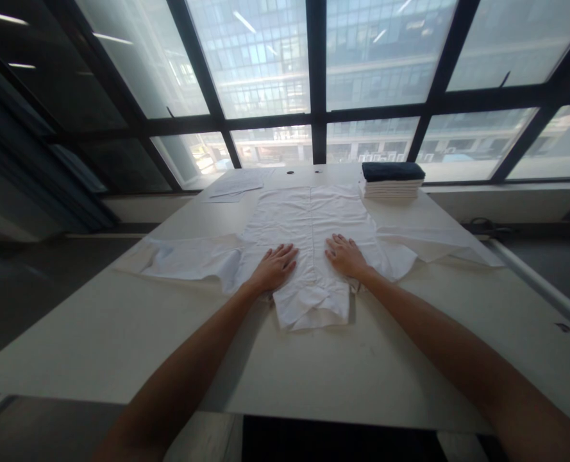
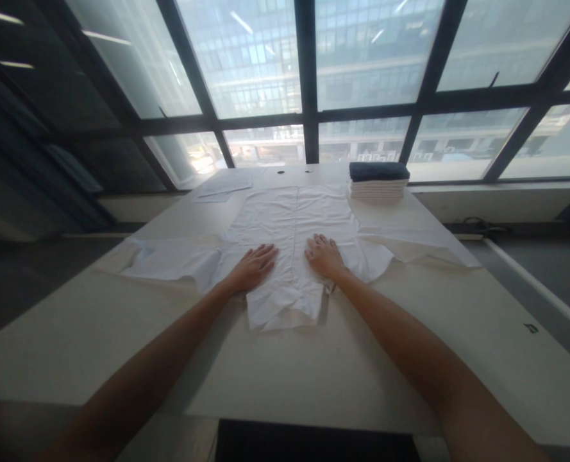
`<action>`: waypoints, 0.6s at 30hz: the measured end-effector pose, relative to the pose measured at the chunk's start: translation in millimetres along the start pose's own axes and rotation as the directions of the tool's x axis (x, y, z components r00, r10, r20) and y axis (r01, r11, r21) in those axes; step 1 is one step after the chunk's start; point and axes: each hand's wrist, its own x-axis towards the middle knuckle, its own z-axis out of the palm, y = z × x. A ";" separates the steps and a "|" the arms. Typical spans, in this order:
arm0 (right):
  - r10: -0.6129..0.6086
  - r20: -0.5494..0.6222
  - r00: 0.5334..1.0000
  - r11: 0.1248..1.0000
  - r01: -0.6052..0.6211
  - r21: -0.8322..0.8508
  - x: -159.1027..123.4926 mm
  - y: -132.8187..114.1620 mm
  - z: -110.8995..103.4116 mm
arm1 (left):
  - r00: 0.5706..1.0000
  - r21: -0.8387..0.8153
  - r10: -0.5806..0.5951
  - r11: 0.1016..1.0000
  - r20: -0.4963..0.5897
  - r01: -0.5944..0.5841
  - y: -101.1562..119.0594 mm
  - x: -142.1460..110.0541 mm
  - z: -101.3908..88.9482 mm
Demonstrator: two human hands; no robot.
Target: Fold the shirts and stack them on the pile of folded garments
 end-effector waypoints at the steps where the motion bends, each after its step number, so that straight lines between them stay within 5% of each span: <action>1: 0.014 0.004 1.000 1.000 -0.014 -0.001 -0.1 0.7 -0.6 | 1.000 0.005 -0.018 1.000 -0.001 0.018 -3.3 0.2 -0.8; 9: 0.109 -0.023 0.994 0.994 -0.109 -0.022 -3.4 6.8 -5.7 | 0.975 0.048 -0.214 0.975 -0.055 0.216 -43.3 0.7 -4.5; 18: 0.109 -0.022 0.994 0.994 -0.109 -0.014 -2.8 6.9 -5.7 | 0.972 0.063 -0.224 0.971 -0.076 0.229 -44.2 0.9 -2.7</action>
